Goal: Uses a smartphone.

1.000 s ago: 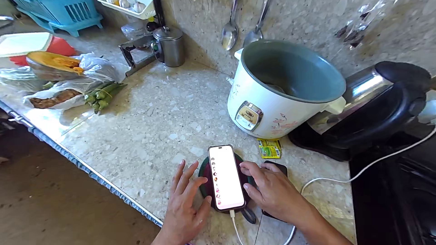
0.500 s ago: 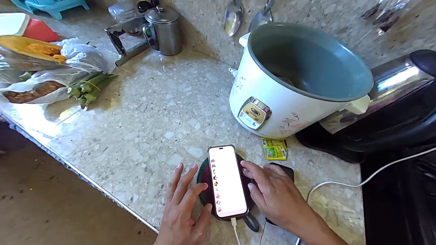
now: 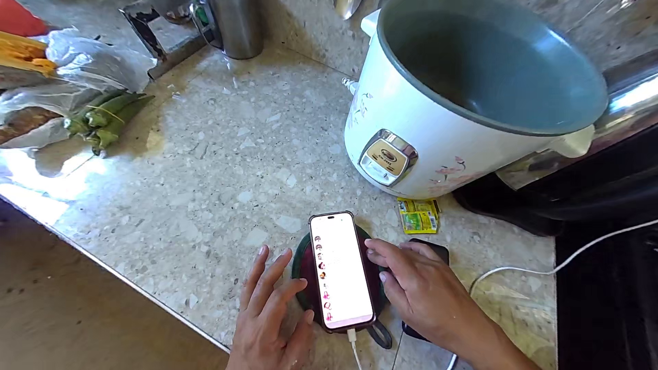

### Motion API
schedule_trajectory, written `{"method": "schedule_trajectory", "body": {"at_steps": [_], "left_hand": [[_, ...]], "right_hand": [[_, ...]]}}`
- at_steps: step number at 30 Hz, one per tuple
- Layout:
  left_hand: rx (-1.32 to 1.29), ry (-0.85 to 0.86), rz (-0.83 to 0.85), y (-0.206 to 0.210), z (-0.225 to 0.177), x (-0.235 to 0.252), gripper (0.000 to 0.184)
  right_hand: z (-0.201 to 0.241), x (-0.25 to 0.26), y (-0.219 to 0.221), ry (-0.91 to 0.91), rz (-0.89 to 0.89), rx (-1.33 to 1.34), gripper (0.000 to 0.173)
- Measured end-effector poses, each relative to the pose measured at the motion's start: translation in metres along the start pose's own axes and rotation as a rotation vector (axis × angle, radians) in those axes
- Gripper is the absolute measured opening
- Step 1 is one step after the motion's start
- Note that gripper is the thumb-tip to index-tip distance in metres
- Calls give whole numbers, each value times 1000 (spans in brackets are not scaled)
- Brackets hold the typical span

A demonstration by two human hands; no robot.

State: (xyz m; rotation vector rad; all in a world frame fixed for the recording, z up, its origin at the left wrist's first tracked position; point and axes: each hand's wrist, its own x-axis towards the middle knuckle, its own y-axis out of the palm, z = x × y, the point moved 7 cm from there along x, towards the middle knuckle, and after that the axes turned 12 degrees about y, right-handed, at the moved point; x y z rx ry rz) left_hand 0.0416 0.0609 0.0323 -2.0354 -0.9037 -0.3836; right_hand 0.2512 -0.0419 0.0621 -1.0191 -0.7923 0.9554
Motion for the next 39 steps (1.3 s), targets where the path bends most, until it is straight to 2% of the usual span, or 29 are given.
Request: {"method": "schedule_trajectory", "body": {"at_steps": [31,34,39], "left_hand": [[5,1,-25,-2,0,0,22],[1,0,-26,-2,1,-1,22],[1,1,-29,-2,1,-1,22]], "right_hand": [[-2,0,0,-5,3,13,41],[-2,-1,0,2,46,24,48],[4,-3,-1,7,72,4,76]]}}
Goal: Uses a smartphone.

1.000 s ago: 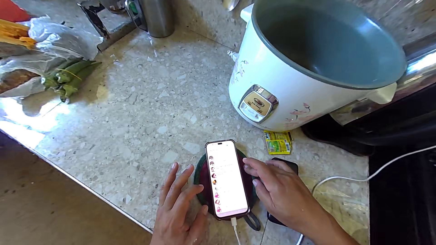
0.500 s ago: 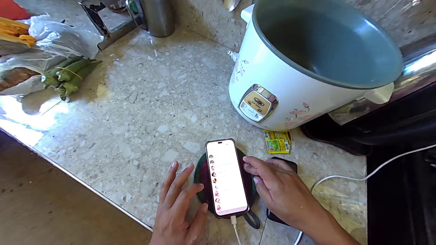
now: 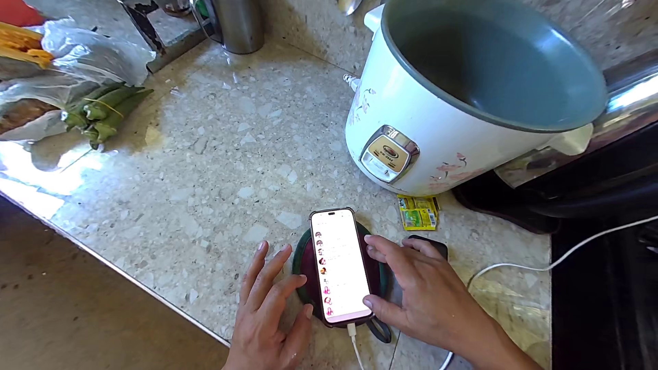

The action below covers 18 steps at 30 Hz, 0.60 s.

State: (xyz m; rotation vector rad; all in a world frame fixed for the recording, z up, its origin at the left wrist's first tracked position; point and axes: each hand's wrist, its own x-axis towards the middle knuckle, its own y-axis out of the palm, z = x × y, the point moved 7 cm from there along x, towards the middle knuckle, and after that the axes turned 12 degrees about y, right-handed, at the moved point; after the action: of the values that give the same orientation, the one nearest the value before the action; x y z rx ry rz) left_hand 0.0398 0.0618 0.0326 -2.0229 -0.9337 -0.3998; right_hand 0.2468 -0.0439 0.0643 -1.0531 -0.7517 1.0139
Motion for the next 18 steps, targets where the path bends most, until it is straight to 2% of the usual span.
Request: {"method": "schedule_trajectory", "body": {"at_steps": [18], "left_hand": [[-3,2,2,0,0,1,21]], "right_hand": [[13,-5,2,-50,-44,-102,87]]}}
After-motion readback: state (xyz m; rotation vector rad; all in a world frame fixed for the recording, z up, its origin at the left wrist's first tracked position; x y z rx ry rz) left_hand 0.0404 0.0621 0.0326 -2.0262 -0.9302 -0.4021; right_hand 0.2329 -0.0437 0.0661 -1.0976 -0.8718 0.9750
